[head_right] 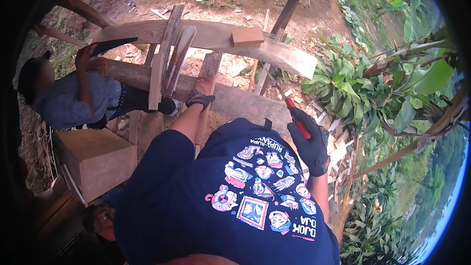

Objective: The person uses a hand saw to cut a small wooden block clamped on a wooden workbench. They repeatedly position the block, saw through it, and remove the cut piece while another person works nearby.

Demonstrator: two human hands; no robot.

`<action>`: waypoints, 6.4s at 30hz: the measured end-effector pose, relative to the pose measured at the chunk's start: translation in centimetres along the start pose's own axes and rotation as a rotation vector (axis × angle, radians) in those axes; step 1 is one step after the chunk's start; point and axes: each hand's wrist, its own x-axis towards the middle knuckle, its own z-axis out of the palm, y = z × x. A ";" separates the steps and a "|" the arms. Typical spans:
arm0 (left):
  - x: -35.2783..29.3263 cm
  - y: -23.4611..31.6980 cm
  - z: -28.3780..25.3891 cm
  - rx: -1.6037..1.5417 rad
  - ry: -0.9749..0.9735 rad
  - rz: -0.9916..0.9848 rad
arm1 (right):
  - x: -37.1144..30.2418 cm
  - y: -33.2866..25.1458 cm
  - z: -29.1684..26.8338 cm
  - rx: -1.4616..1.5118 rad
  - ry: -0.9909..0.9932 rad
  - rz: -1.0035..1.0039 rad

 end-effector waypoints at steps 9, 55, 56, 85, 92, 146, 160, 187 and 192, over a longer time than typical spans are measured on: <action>4.8 0.2 -0.5 0.073 0.102 0.152 | 0.4 -3.8 3.7 -0.024 -0.023 0.080; 4.8 2.8 2.6 -0.219 0.065 0.248 | 4.7 -1.5 1.0 0.269 -0.229 0.193; 4.9 2.5 2.3 -0.195 0.084 0.289 | 4.6 -1.7 0.8 0.249 -0.214 0.170; 3.8 2.7 0.5 -0.204 0.295 0.087 | 21.5 -3.8 15.7 0.248 -0.553 -0.097; 2.6 3.7 -1.2 -0.159 0.312 0.007 | 23.8 -2.1 19.8 0.357 -0.559 -0.120; 3.8 4.4 0.2 -0.150 0.431 -0.020 | 22.7 21.6 16.7 0.255 -0.573 -0.287; 4.5 4.0 0.8 -0.160 0.506 0.069 | 24.7 12.1 18.2 0.438 -0.398 -0.337; 3.4 4.4 0.0 -0.178 0.449 0.037 | 29.1 12.4 32.7 0.343 -0.603 -0.382; 3.3 4.6 0.1 -0.144 0.436 0.043 | 28.0 13.7 30.6 0.288 -0.594 -0.403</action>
